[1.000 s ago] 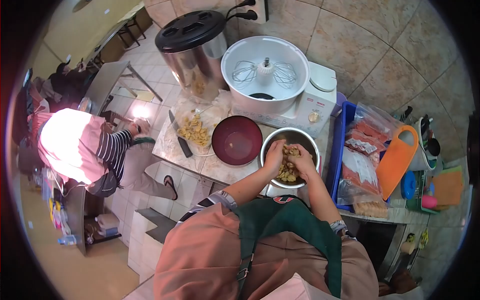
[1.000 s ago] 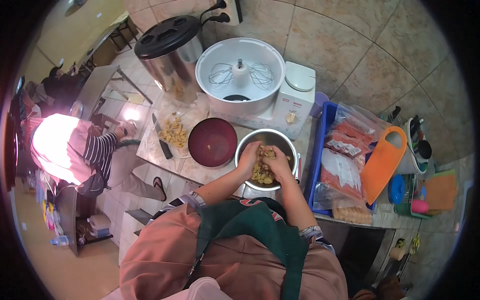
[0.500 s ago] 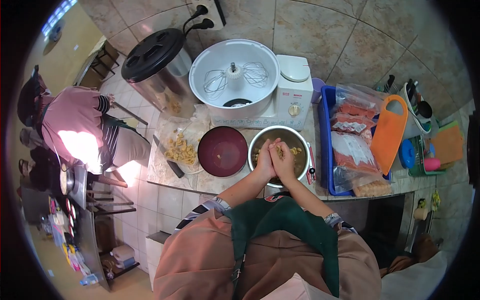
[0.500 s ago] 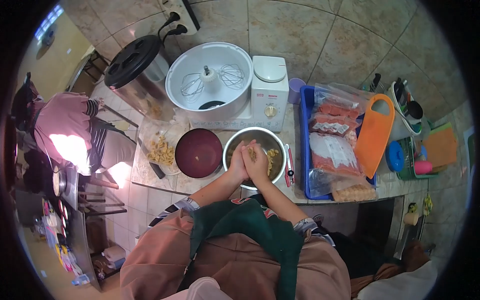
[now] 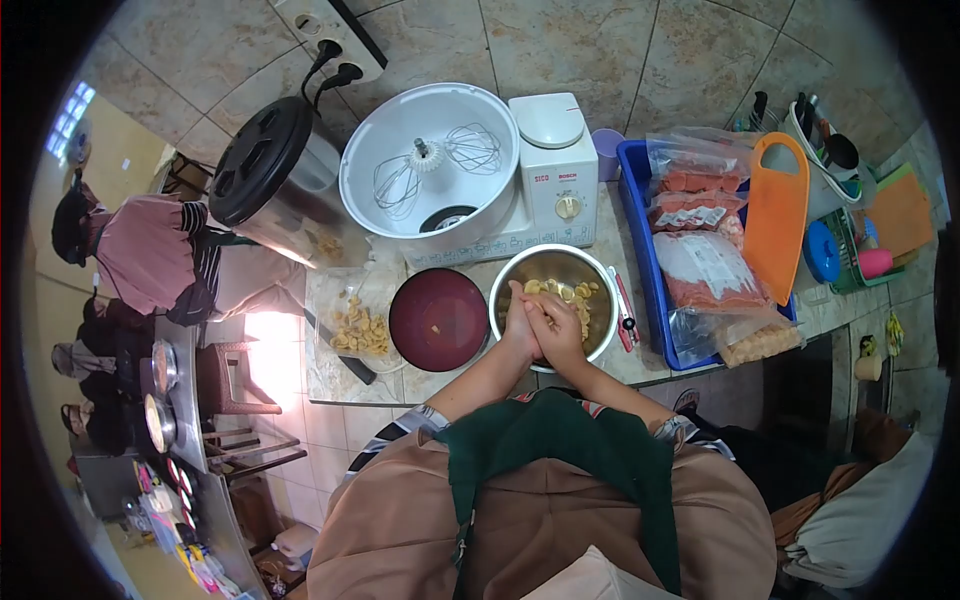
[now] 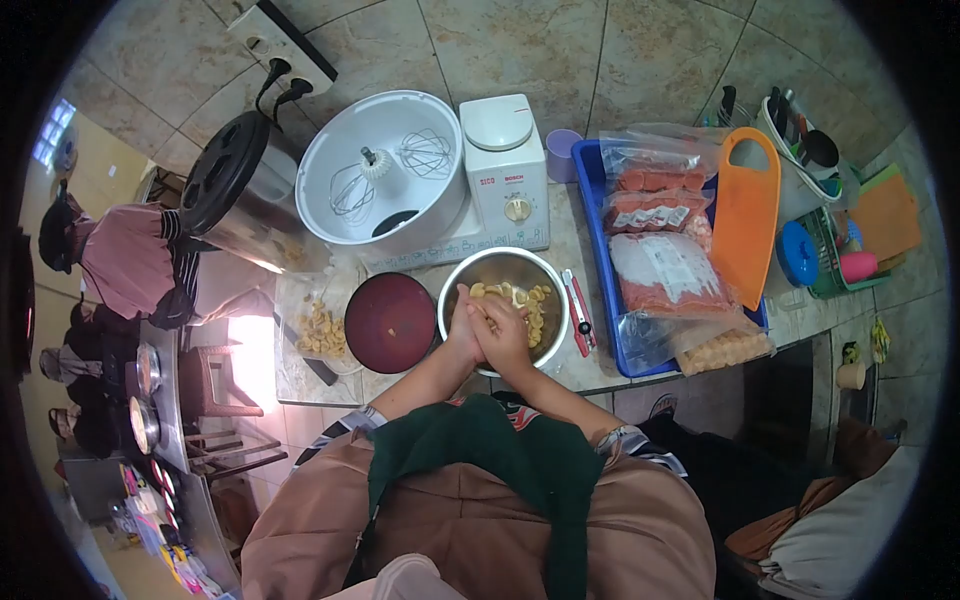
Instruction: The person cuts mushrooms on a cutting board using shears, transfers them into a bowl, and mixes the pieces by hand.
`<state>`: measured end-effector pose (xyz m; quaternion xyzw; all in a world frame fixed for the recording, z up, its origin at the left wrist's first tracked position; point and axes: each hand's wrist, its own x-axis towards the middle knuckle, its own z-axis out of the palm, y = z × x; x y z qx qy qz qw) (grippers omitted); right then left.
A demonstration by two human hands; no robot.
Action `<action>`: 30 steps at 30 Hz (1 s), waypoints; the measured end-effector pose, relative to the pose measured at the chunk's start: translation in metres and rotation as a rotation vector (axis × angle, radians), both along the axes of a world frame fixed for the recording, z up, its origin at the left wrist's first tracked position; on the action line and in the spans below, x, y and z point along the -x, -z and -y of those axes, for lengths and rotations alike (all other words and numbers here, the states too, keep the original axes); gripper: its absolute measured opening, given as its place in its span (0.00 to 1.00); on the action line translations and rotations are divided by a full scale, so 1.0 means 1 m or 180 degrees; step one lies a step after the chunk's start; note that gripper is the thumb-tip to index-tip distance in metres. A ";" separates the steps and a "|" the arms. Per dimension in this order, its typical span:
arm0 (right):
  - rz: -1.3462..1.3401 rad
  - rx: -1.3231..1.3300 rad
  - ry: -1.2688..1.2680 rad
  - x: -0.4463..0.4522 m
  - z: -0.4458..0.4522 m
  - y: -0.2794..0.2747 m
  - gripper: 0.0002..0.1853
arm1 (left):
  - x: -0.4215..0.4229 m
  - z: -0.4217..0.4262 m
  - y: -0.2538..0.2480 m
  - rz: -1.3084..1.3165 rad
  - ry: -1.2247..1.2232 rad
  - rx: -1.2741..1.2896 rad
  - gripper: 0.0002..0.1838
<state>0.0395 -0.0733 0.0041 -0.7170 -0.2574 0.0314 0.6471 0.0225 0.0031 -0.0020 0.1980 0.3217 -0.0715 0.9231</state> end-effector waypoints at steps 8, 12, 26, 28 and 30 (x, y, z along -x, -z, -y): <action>0.0051 0.0216 0.0152 -0.008 -0.003 -0.008 0.09 | -0.006 -0.007 0.018 0.0102 0.0048 0.0870 0.25; -0.0127 0.0611 -0.0102 -0.017 -0.006 -0.001 0.15 | -0.004 -0.027 0.036 0.1197 0.0721 -0.0239 0.22; -0.0662 0.0587 -0.0067 -0.024 -0.012 0.029 0.19 | 0.004 -0.029 0.058 0.1749 0.1485 -0.5105 0.20; -0.0615 0.0715 -0.0038 -0.026 -0.012 0.029 0.20 | 0.005 -0.029 0.059 0.1662 0.1685 -0.4921 0.20; -0.0684 0.0721 -0.0058 -0.028 -0.012 0.026 0.20 | 0.005 -0.027 0.052 0.0930 0.2251 -0.4832 0.22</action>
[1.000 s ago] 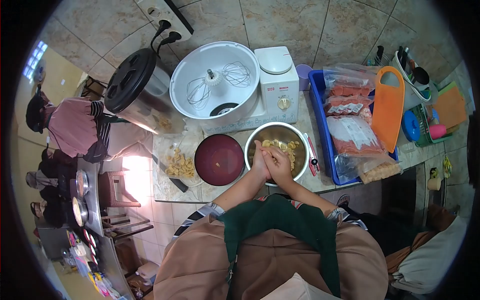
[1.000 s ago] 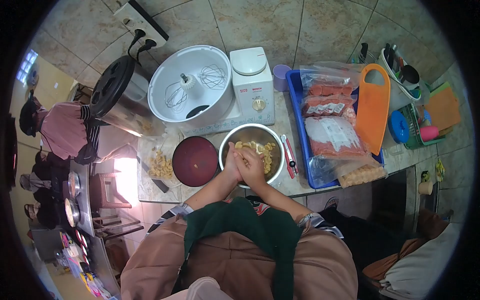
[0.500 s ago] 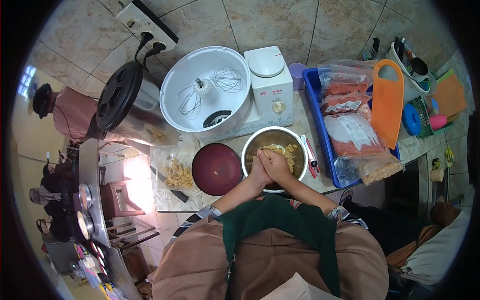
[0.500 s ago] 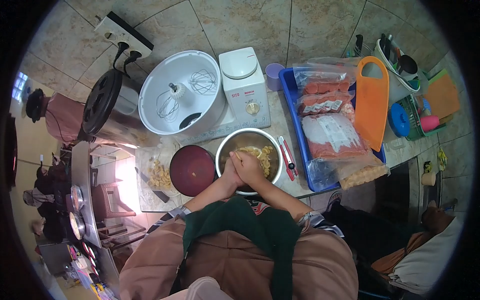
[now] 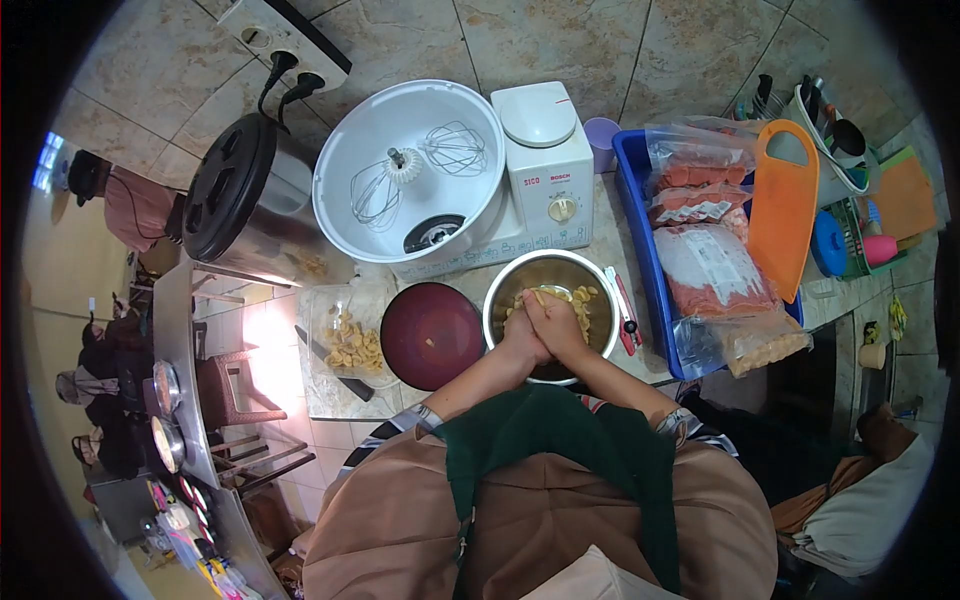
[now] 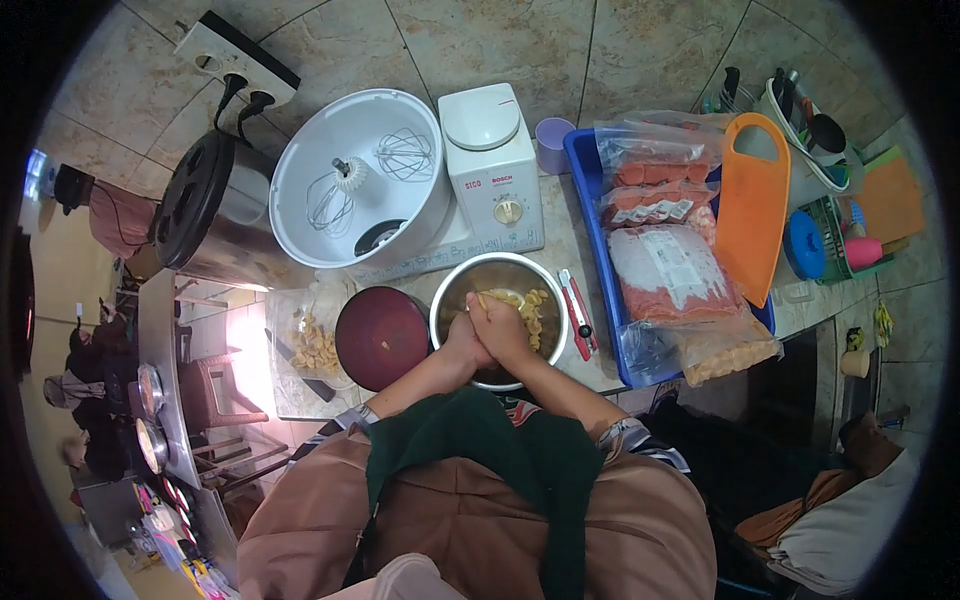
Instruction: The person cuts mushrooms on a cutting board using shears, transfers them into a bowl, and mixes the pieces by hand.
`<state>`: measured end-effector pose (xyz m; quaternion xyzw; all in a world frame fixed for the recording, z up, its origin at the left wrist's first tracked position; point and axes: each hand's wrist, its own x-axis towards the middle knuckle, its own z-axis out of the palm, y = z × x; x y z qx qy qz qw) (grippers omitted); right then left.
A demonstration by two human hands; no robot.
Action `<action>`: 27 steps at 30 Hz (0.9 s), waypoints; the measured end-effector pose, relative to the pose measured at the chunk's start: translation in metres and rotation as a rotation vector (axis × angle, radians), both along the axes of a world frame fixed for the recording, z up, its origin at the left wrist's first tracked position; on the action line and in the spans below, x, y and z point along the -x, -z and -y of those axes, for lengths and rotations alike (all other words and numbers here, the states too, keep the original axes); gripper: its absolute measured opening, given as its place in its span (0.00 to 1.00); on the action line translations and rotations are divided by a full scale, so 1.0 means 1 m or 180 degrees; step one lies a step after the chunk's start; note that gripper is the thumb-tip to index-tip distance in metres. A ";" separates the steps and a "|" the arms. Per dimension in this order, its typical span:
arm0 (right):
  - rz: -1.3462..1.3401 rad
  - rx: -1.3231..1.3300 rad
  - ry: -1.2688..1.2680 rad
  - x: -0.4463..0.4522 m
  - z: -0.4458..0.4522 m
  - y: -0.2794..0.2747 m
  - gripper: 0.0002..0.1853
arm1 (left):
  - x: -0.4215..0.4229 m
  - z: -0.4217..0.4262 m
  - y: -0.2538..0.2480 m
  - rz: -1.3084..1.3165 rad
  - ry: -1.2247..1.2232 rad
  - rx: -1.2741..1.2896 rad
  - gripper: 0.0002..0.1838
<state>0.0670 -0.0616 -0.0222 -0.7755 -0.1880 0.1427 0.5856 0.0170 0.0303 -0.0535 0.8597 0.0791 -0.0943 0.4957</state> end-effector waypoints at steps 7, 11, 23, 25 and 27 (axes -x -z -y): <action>-0.0132 0.0106 -0.0150 -0.008 -0.001 -0.007 0.17 | -0.004 -0.022 0.044 0.1897 0.0176 0.0042 0.30; 0.0729 0.0134 -0.0167 -0.012 -0.001 -0.033 0.15 | -0.022 -0.003 0.003 0.0590 -0.0895 0.3142 0.23; 0.1565 -0.0094 -0.0061 0.004 0.012 -0.036 0.10 | -0.033 0.019 -0.035 -0.0524 -0.2370 0.6010 0.18; 0.0468 -0.0785 0.0376 0.006 0.009 -0.030 0.09 | -0.036 0.022 -0.032 -0.0409 -0.2571 0.5928 0.18; 0.0608 -0.0671 0.0418 0.001 0.011 -0.028 0.09 | -0.037 0.026 -0.035 -0.0367 -0.2440 0.5742 0.19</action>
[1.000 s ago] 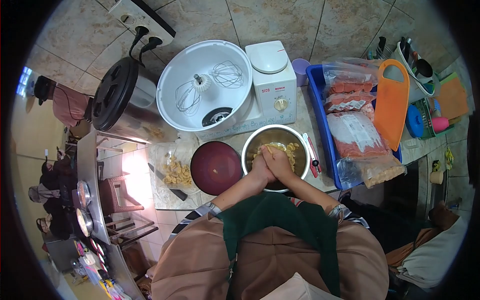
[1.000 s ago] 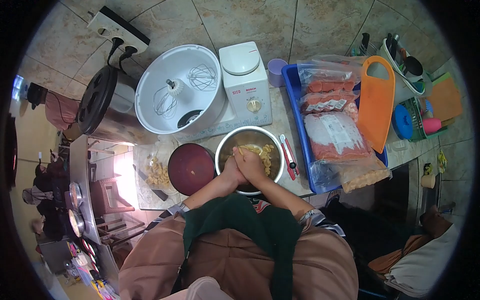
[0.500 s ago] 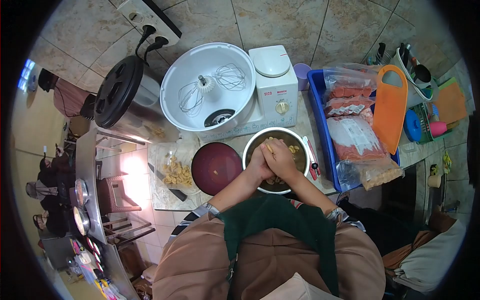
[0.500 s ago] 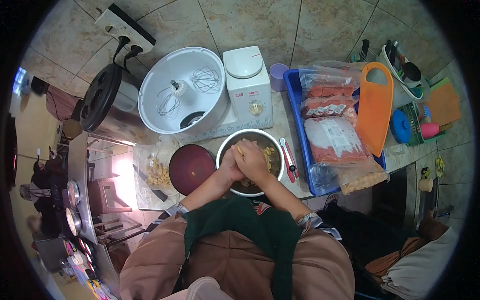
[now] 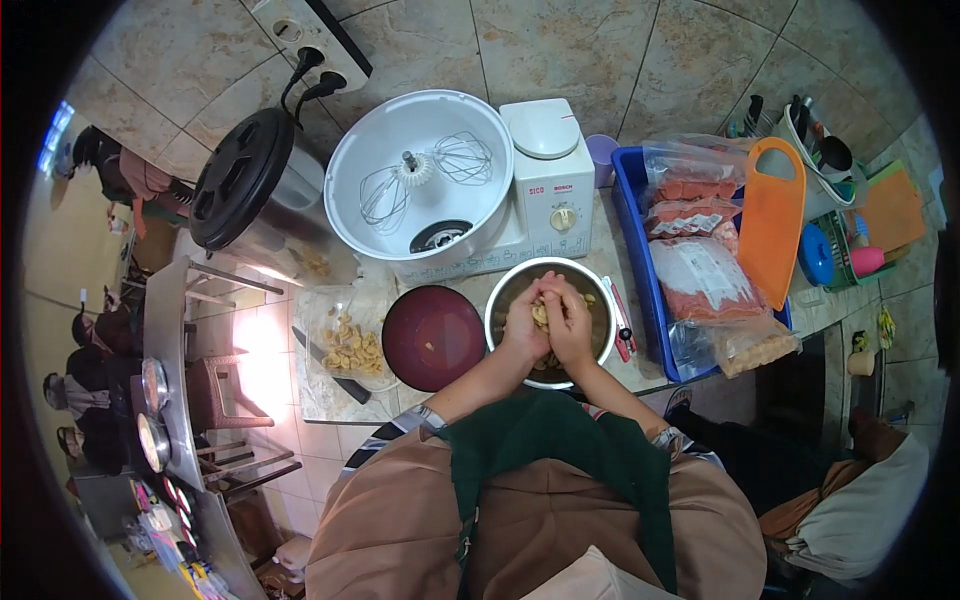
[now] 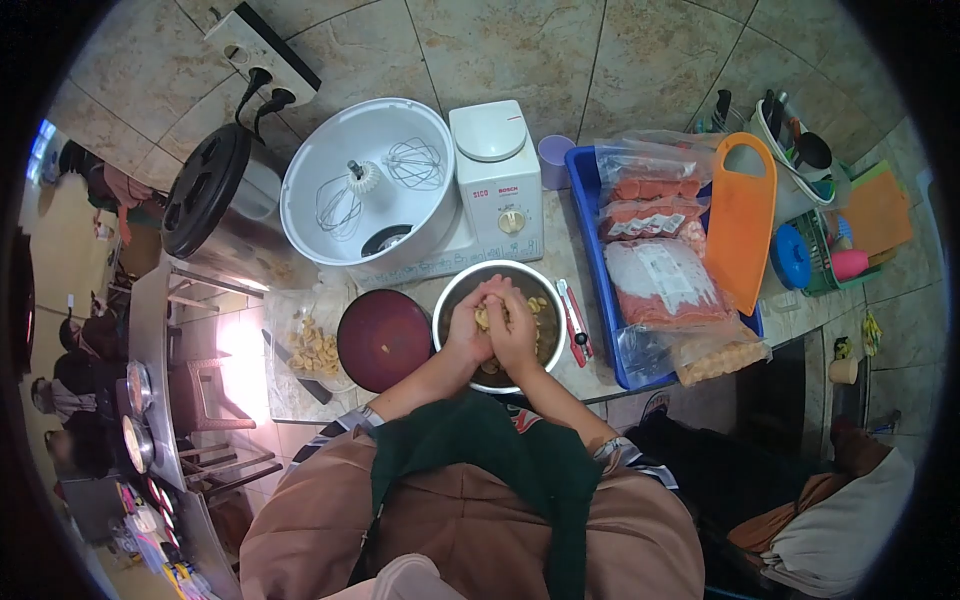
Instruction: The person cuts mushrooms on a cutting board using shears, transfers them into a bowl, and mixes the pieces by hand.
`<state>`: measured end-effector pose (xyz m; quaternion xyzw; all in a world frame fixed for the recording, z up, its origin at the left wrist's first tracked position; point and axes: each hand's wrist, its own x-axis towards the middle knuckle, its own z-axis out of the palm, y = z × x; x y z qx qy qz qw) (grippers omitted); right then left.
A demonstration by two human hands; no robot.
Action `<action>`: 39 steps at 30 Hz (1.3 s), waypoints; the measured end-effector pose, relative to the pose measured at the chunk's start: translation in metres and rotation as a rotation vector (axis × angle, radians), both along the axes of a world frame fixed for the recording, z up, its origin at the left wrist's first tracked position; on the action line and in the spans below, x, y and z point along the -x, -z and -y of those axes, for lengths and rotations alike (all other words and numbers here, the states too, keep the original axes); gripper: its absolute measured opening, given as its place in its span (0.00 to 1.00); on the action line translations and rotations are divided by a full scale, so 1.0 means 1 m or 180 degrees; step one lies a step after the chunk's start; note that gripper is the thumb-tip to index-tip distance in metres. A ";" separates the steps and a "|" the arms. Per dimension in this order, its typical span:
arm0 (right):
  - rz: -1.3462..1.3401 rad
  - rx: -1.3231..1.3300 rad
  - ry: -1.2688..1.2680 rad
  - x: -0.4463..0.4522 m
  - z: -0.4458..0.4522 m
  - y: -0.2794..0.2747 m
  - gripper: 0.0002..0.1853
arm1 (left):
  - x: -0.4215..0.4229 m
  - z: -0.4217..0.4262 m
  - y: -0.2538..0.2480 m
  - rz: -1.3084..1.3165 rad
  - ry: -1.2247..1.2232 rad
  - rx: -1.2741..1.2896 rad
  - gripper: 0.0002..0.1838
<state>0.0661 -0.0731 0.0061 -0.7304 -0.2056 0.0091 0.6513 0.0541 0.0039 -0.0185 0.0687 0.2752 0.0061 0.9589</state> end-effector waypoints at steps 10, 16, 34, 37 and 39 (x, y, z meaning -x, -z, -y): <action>-0.0655 0.0104 0.0037 0.010 -0.006 0.017 0.12 | 0.009 0.006 -0.006 -0.0496 0.0681 -0.0206 0.31; -0.0522 -0.0136 -0.0314 0.016 -0.008 0.007 0.11 | 0.008 0.005 -0.018 -0.1067 -0.0003 -0.0306 0.26; -0.1015 0.0420 -0.0432 0.007 -0.016 0.012 0.17 | 0.009 0.006 0.040 -0.1462 0.0537 0.0093 0.19; -0.0682 0.0545 -0.0325 0.008 -0.016 0.002 0.18 | 0.007 0.015 0.072 -0.1015 0.0734 0.0255 0.19; -0.0696 0.0805 -0.0328 0.007 -0.015 -0.005 0.17 | 0.002 0.011 0.073 -0.0962 0.0368 0.0140 0.19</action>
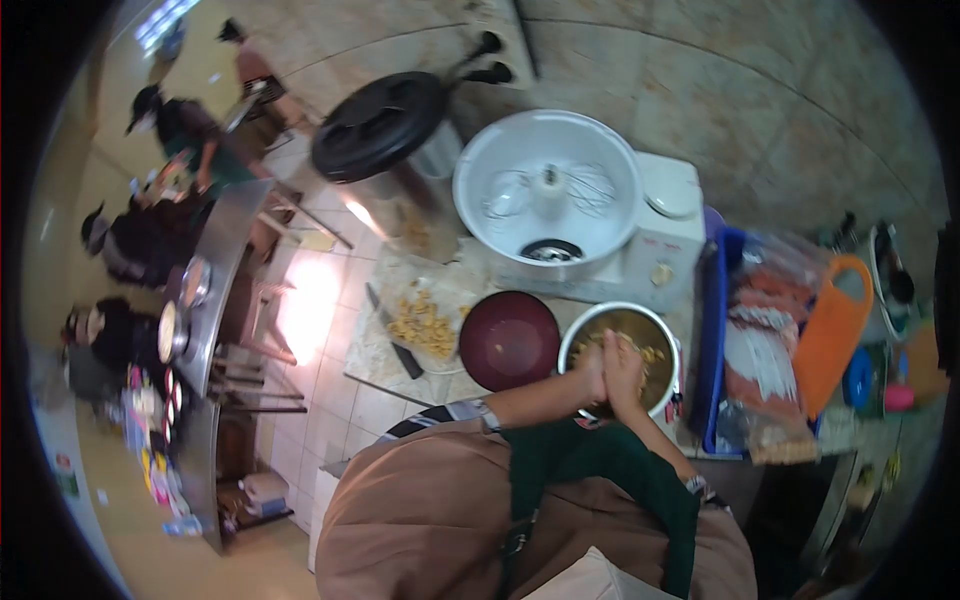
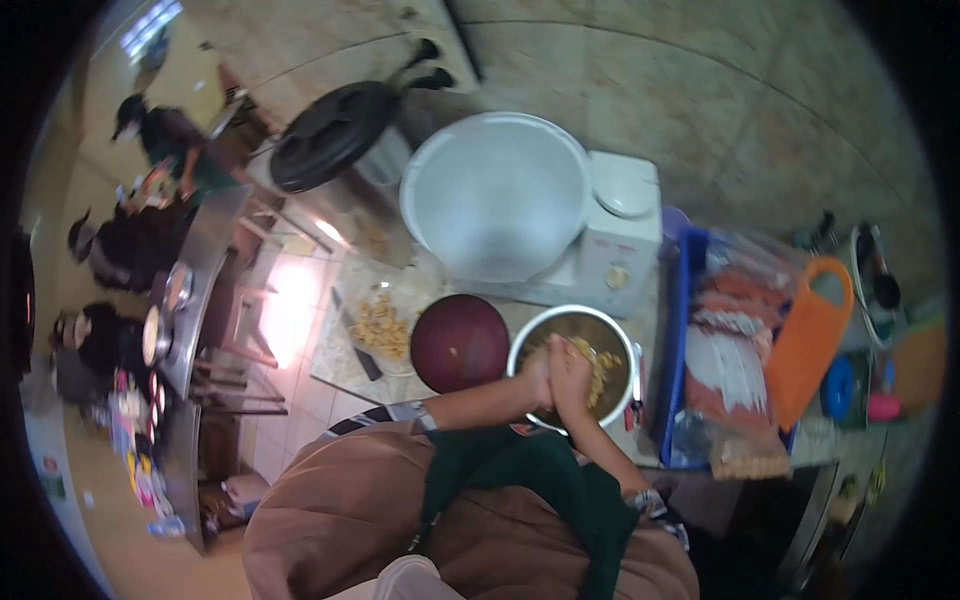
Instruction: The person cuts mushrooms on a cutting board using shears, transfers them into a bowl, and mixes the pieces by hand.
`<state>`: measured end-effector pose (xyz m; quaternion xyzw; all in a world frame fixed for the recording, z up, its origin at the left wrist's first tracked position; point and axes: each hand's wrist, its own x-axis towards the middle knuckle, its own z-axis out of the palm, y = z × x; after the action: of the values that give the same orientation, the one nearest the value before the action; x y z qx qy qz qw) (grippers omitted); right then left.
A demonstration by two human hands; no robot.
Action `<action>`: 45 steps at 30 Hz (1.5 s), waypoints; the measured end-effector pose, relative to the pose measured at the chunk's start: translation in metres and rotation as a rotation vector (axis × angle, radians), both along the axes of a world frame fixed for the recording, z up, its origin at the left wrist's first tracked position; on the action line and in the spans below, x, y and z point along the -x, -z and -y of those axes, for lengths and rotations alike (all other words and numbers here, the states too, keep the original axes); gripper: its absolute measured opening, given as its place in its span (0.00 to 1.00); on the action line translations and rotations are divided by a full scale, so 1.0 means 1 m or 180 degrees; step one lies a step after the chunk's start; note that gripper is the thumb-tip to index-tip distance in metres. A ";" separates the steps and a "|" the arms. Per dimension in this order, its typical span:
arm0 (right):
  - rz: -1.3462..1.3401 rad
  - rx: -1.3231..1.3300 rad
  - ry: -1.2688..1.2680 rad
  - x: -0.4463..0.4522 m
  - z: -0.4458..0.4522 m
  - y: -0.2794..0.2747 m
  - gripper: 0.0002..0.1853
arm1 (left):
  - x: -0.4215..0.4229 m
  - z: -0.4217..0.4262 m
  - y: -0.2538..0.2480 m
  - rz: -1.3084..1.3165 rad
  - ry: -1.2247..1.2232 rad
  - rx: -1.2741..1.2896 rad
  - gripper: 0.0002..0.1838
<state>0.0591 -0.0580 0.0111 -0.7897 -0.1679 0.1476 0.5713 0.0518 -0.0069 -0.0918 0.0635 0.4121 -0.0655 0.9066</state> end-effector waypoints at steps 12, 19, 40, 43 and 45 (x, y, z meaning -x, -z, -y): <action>-0.0369 -0.0992 0.0120 0.004 -0.001 0.010 0.16 | 0.015 -0.015 -0.044 0.0028 0.0278 -0.0378 0.18; -0.0392 -0.0927 0.0225 0.006 0.003 0.004 0.16 | 0.014 -0.007 -0.072 -0.0001 0.0300 -0.0342 0.16; 0.0239 -0.0796 0.0263 -0.012 0.005 0.007 0.11 | 0.008 -0.024 -0.076 0.0472 0.0505 0.0243 0.19; 0.0903 -0.0420 0.0138 0.002 0.007 -0.015 0.08 | 0.009 -0.025 -0.095 0.0576 0.0580 0.0276 0.23; 0.0801 -0.0394 0.0113 0.005 0.009 -0.017 0.07 | 0.011 -0.022 -0.124 0.0074 0.0532 -0.0007 0.31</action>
<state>0.0538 -0.0666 0.0276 -0.7681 -0.2330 0.0265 0.5959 0.0409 0.0155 0.0318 0.0995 0.3948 -0.1397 0.9026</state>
